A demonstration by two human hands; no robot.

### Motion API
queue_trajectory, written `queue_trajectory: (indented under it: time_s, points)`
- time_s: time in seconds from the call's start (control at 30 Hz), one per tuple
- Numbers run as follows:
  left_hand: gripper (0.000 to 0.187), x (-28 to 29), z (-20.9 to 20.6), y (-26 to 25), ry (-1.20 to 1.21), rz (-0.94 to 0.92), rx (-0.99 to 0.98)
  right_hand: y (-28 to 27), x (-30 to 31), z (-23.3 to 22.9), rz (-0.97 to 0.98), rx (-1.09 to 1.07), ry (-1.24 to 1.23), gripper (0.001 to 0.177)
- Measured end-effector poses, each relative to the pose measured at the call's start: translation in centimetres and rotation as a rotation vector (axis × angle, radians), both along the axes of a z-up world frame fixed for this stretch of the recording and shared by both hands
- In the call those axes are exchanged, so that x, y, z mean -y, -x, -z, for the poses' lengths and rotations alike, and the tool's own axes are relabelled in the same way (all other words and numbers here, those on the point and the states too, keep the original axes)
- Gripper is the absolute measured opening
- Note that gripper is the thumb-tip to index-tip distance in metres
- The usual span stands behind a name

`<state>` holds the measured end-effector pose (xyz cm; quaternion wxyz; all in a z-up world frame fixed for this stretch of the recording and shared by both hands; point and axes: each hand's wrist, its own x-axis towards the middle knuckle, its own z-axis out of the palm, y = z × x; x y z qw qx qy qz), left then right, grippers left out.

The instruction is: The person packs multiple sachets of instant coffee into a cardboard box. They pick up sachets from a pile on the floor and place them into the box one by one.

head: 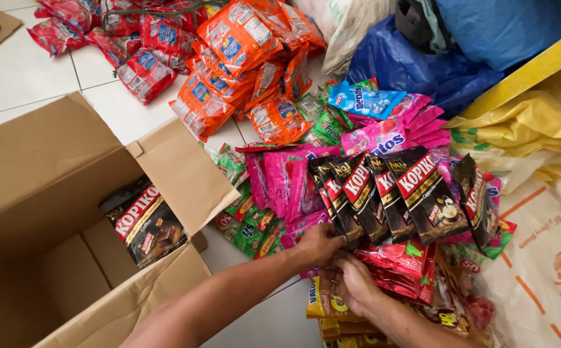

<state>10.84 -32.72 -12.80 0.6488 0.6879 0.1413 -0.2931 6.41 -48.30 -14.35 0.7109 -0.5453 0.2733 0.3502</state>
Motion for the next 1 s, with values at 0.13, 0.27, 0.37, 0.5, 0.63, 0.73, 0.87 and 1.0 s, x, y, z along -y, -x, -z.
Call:
queue_trajectory:
  time_s: [0.13, 0.27, 0.37, 0.5, 0.63, 0.73, 0.87, 1.0]
  points:
    - [0.034, -0.1, -0.1, 0.0, 0.024, 0.001, -0.008, -0.2, 0.3, -0.4, -0.008, -0.029, 0.004, 0.019]
    - [0.032, -1.3, -1.0, 0.3, -0.114, 0.006, 0.062, -0.4, 0.5, -0.7, -0.026, 0.007, -0.054, 0.025]
    - [0.03, -3.5, -1.0, 0.9, -0.09, 0.007, 0.105, -0.6, 0.1, -1.8, -0.012, 0.014, -0.098, 0.021]
    - [0.03, -7.4, -2.4, 2.1, -0.111, 0.016, 0.187, -0.6, -0.1, -1.4, -0.049, 0.052, -0.119, 0.025]
    - [0.025, -9.7, -3.1, 2.5, 0.081, -0.035, 0.055, 0.3, -1.4, -1.2, -0.101, 0.035, -0.14, 0.027]
    - [0.024, -11.1, -5.0, 3.1, 0.075, -0.002, 0.08, 1.0, -2.5, -1.8, -0.048, -0.041, -0.155, 0.025]
    - [0.024, -12.8, -6.7, 3.7, 0.017, 0.053, 0.166, 1.5, -2.8, -1.7, -0.078, -0.066, -0.26, 0.03]
    - [0.024, -14.6, -9.1, 4.0, -0.033, 0.025, 0.06, 1.4, -2.7, -1.3, -0.025, -0.171, -0.268, 0.025]
